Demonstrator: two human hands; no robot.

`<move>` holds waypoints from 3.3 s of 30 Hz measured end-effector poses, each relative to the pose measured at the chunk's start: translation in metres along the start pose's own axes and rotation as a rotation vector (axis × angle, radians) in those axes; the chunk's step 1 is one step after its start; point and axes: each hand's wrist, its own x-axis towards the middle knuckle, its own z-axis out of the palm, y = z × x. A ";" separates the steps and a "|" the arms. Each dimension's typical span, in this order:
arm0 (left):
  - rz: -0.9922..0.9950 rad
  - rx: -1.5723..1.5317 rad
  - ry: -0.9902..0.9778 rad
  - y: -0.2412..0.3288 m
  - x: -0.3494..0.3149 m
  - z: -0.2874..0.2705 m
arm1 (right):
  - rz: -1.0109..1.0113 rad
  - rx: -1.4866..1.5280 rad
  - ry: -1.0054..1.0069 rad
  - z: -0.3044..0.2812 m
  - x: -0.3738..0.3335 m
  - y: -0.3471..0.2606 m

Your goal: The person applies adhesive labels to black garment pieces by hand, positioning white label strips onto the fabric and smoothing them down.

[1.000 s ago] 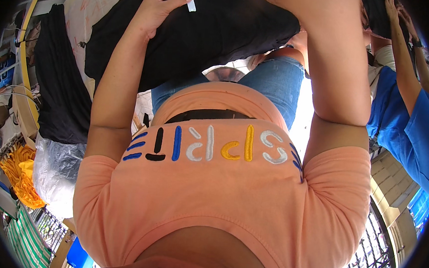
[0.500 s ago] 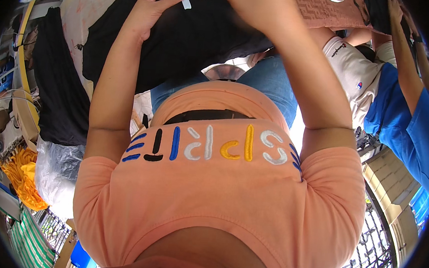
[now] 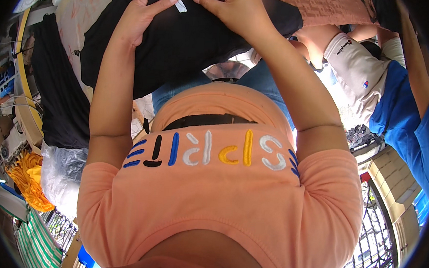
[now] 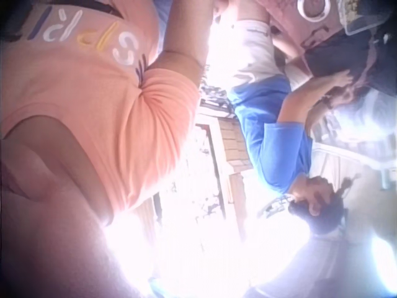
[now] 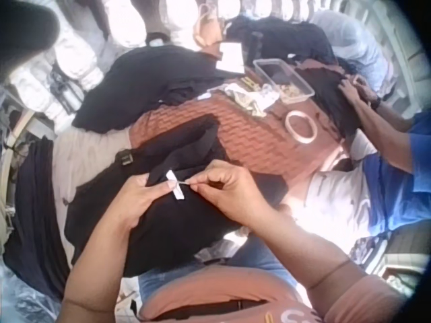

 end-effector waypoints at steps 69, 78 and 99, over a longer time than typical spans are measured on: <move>0.036 -0.150 0.049 0.016 -0.009 0.016 | -0.218 -0.089 -0.023 -0.006 0.038 -0.077; -0.018 -0.212 0.035 0.022 -0.013 0.019 | -0.250 0.187 -0.042 -0.024 0.044 -0.084; 0.002 -0.197 0.038 0.027 -0.014 0.018 | -0.684 0.234 0.074 -0.062 0.048 -0.122</move>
